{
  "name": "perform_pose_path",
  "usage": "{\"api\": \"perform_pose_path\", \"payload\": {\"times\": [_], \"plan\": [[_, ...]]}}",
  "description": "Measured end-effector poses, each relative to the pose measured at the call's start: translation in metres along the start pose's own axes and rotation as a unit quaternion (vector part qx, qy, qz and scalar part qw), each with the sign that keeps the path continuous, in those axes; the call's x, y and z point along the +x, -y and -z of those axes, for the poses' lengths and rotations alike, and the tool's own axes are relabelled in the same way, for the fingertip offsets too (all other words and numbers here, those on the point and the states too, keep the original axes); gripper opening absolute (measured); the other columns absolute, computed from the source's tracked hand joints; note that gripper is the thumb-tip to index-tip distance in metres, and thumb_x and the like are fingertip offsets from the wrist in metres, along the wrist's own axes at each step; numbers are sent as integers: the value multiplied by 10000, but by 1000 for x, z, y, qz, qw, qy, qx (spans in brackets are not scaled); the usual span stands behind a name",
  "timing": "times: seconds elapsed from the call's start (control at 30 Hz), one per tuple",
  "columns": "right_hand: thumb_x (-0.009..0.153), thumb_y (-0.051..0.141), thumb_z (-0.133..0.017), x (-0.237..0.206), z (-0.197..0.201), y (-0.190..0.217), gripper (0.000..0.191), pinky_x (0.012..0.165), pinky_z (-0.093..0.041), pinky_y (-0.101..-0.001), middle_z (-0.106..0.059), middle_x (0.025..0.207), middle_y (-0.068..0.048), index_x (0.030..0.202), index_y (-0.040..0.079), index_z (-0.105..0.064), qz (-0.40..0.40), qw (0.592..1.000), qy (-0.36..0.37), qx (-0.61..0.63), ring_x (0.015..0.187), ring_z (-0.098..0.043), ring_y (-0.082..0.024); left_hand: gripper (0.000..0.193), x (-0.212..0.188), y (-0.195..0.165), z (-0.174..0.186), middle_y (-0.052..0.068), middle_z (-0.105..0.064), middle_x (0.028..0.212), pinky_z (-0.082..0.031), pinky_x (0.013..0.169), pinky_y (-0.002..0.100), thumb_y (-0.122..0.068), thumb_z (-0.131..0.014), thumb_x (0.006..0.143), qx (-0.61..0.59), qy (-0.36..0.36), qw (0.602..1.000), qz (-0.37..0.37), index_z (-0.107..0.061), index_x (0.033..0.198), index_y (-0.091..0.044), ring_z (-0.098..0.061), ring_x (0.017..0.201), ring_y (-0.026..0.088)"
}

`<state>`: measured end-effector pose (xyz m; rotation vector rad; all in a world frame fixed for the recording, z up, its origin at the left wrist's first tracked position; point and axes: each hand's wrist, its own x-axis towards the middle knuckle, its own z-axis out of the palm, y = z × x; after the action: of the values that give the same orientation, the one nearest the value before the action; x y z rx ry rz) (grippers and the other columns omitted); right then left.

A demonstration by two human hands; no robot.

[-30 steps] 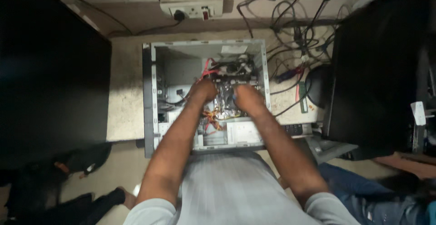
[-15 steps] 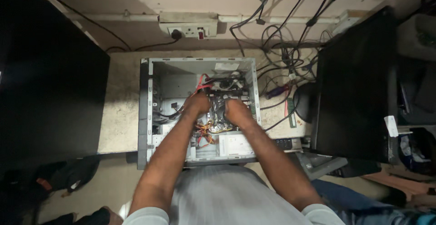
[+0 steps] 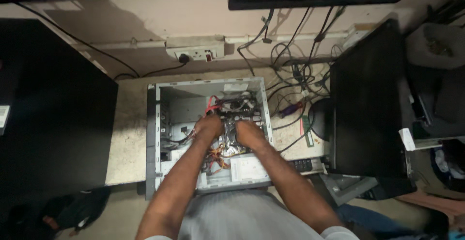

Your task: The person works on an open desktop computer tower on a repair bench. They first press keys on a keyboard while watching the monitor display a BIOS/diagnostic screen, then reach into the case to reposition cables and connectors and work on the fan and internal components by hand.

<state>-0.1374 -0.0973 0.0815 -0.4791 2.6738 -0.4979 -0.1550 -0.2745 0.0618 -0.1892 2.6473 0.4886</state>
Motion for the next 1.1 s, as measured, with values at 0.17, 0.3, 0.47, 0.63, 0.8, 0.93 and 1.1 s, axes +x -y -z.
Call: {"api": "perform_pose_path", "payload": {"times": [0.17, 0.3, 0.47, 0.63, 0.8, 0.93, 1.1], "plan": [[789, 64, -647, 5, -1, -2, 236, 894, -564, -524, -714, 1067, -251, 985, 15, -768, -36, 999, 26, -8, 1035, -699, -435, 400, 25, 25, 8, 205, -703, 1233, -568, 926, 488, -233, -691, 824, -63, 71, 987, -126, -740, 1172, -43, -696, 1118, 357], [815, 89, -651, 6, -4, -3, 225, 893, -566, -527, -722, 1053, -260, 991, 19, -772, -40, 999, 30, -4, 1027, -705, -440, 414, 30, 31, 2, 198, -689, 1281, -559, 950, 503, -229, -669, 848, -52, 118, 983, -129, -726, 1216, -49, -685, 1158, 356], [798, 72, -684, 4, -4, -3, 199, 871, -592, -501, -735, 1046, -252, 961, 13, -782, -8, 998, 18, -57, 1013, -726, -422, 433, 18, -1, 6, 188, -671, 1342, -548, 981, 520, -224, -641, 878, 3, 108, 994, 6, -708, 1271, -55, -672, 1207, 354], [746, 67, -740, -2, 3, -1, 230, 867, -586, -508, -732, 1047, -240, 970, 26, -770, -36, 998, 46, -39, 1011, -719, -416, 485, 5, -23, 20, 154, -599, 1410, -514, 997, 597, -221, -653, 882, 13, 92, 993, 70, -630, 1351, -103, -607, 1266, 385], [753, 108, -757, -4, 4, -5, 225, 875, -582, -512, -730, 1044, -245, 960, 21, -758, 0, 999, 24, -43, 1021, -709, -422, 422, 7, -19, -3, 151, -633, 1384, -513, 1022, 567, -286, -640, 921, -76, 50, 983, 158, -686, 1297, -101, -628, 1263, 377], [752, 57, -716, -1, 1, -6, 245, 880, -575, -517, -720, 1079, -244, 993, 32, -756, -11, 999, 11, -31, 1033, -702, -426, 408, 15, -6, -21, 203, -687, 1327, -550, 1009, 484, -287, -606, 938, -45, 30, 997, 50, -734, 1258, -67, -678, 1210, 376], [790, 84, -699, 1, 3, -4, 257, 912, -577, -506, -724, 1140, -212, 1036, 42, -765, -40, 997, 44, -42, 1083, -703, -399, 484, 20, 0, -10, 206, -651, 1346, -535, 1000, 462, -261, -652, 854, -42, 69, 997, -9, -688, 1293, -59, -655, 1213, 356]]}}
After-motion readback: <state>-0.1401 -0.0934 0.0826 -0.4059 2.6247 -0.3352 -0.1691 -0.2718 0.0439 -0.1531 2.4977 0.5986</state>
